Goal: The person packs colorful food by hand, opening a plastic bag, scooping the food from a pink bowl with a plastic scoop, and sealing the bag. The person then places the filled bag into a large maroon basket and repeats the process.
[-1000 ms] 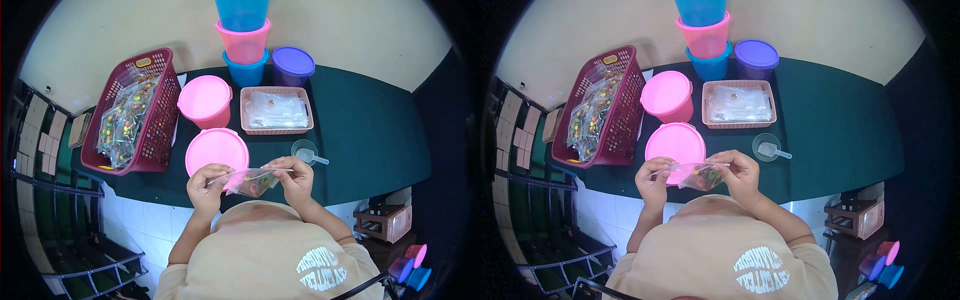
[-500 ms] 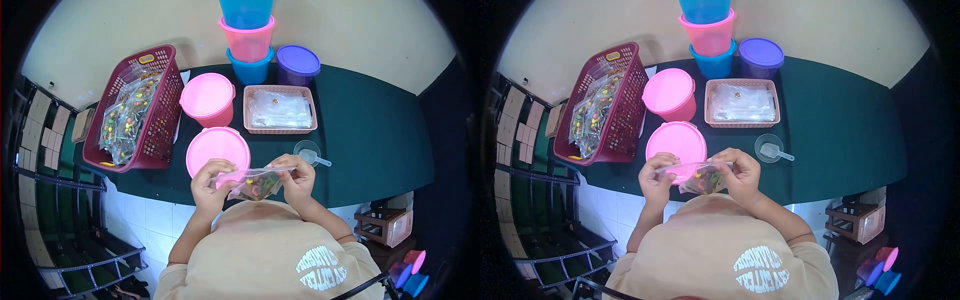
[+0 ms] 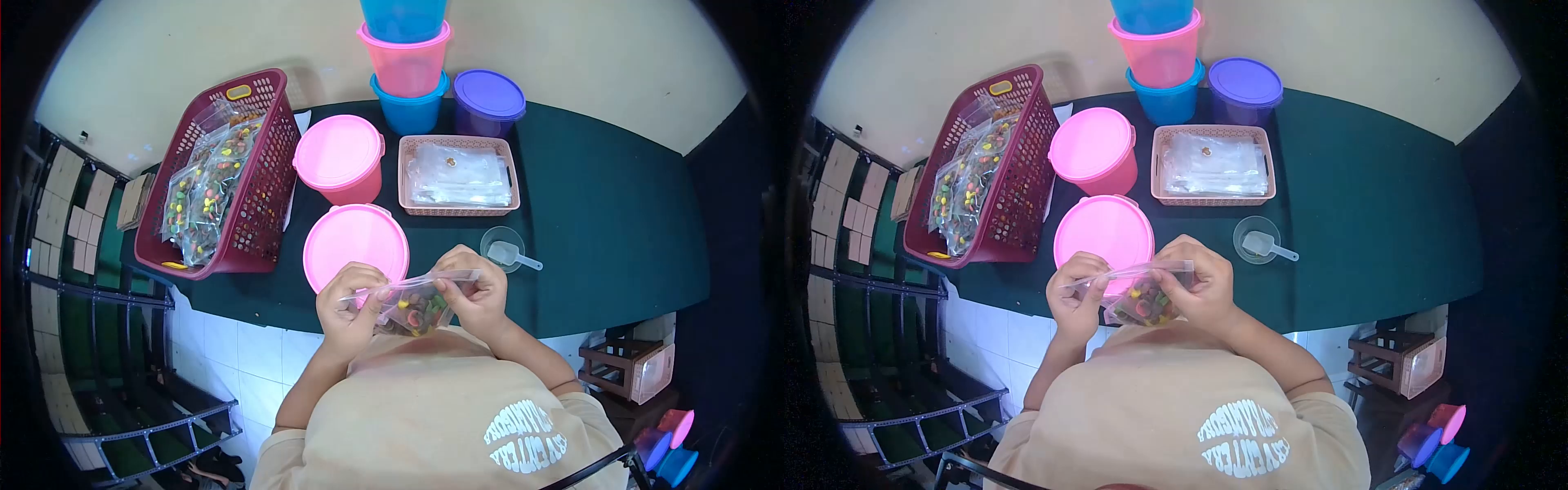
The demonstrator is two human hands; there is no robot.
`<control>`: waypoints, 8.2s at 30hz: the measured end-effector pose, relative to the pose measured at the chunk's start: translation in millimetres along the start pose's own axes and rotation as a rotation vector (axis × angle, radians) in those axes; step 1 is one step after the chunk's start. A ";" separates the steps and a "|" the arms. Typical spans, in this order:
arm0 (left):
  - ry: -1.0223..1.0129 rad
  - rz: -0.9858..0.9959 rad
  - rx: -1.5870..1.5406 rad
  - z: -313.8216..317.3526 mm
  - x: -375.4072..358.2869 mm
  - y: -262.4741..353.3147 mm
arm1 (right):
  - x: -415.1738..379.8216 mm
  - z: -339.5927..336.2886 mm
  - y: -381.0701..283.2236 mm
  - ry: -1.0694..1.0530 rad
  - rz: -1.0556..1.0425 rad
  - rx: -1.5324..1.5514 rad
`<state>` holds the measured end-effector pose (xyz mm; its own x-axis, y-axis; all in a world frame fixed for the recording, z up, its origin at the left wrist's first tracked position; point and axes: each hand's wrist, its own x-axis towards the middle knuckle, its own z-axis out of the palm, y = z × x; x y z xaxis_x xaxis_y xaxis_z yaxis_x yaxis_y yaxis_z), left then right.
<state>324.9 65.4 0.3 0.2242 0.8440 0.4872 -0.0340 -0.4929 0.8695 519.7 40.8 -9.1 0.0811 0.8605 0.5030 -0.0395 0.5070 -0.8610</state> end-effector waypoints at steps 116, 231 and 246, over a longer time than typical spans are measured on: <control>-0.048 0.228 0.564 2.3 -0.1 27.3 | 17.5 -7.1 -54.9 -0.360 -0.134 -0.913; -0.405 -0.439 0.227 -87.8 -8.2 -21.7 | 58.2 -86.7 254.4 -0.275 0.373 -1.245; -0.353 -0.528 0.304 -23.9 -11.1 -13.7 | 91.5 -132.8 270.3 -0.247 -0.006 -1.296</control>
<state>299.6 67.8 -15.1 0.4400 0.8930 -0.0943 0.4290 -0.1168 0.8957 648.8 249.9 -205.8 -0.1104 0.9148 0.3885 0.9476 0.2148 -0.2363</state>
